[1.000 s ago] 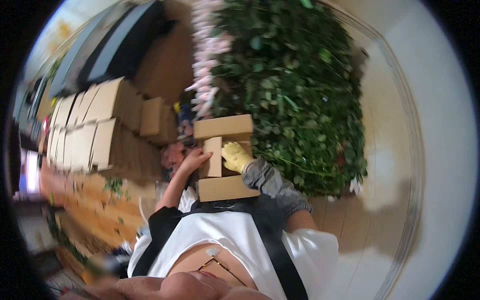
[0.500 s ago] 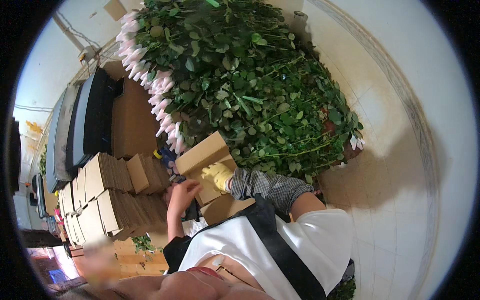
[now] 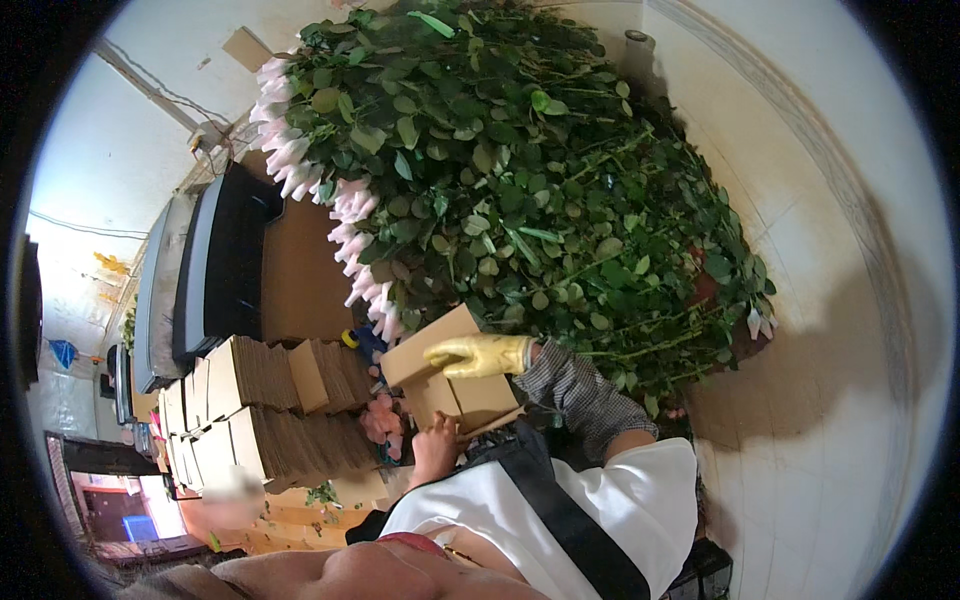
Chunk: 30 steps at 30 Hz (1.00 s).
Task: The person arranges artificial pink flowers and green leaves into small cardboard boxes. They place white packing material into the boxes, then insert the flowers and leaves, adjusting them to fit neatly.
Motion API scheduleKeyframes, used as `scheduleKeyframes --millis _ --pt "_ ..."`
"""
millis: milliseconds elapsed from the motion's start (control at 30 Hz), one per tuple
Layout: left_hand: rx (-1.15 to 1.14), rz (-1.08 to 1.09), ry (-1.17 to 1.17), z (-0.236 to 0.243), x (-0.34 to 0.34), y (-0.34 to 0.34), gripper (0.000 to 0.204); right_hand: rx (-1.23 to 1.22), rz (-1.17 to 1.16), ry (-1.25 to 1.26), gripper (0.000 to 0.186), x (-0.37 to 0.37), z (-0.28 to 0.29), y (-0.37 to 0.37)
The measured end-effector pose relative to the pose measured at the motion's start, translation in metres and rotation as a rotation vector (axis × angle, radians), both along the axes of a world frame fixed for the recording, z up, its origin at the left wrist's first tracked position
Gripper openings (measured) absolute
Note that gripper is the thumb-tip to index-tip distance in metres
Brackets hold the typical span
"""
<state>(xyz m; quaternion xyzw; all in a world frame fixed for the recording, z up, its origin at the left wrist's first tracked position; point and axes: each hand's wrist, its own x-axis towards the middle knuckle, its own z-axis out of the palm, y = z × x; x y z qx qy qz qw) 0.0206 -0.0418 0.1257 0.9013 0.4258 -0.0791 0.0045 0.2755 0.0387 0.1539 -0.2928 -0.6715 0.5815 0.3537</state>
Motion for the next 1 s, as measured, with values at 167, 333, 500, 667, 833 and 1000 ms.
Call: scheduleKeyframes --millis 167,333,500,667,833,1000 --pt "-0.080 0.028 -0.104 -0.007 -0.003 -0.001 0.015 0.386 -0.356 0.004 0.053 0.045 0.097 0.068" --pt "-0.137 0.129 -0.138 0.000 -0.002 -0.007 0.022 0.987 -0.876 -0.267 0.036 0.078 0.210 0.187" --pt "-0.054 0.117 0.081 -0.042 -0.007 -0.001 0.041 0.808 -1.137 -1.119 0.012 0.138 0.177 0.318" --pt "-0.122 0.088 -0.005 -0.025 -0.006 0.002 0.045 0.972 -1.266 -0.974 0.007 0.118 0.143 0.291" --pt "-0.190 0.052 -0.004 -0.007 0.004 0.008 0.042 1.111 -1.223 -0.998 0.016 0.121 0.199 0.245" --pt "-0.080 0.100 0.007 0.001 0.011 0.003 0.036 1.389 -0.988 -0.751 0.039 0.094 0.208 0.186"
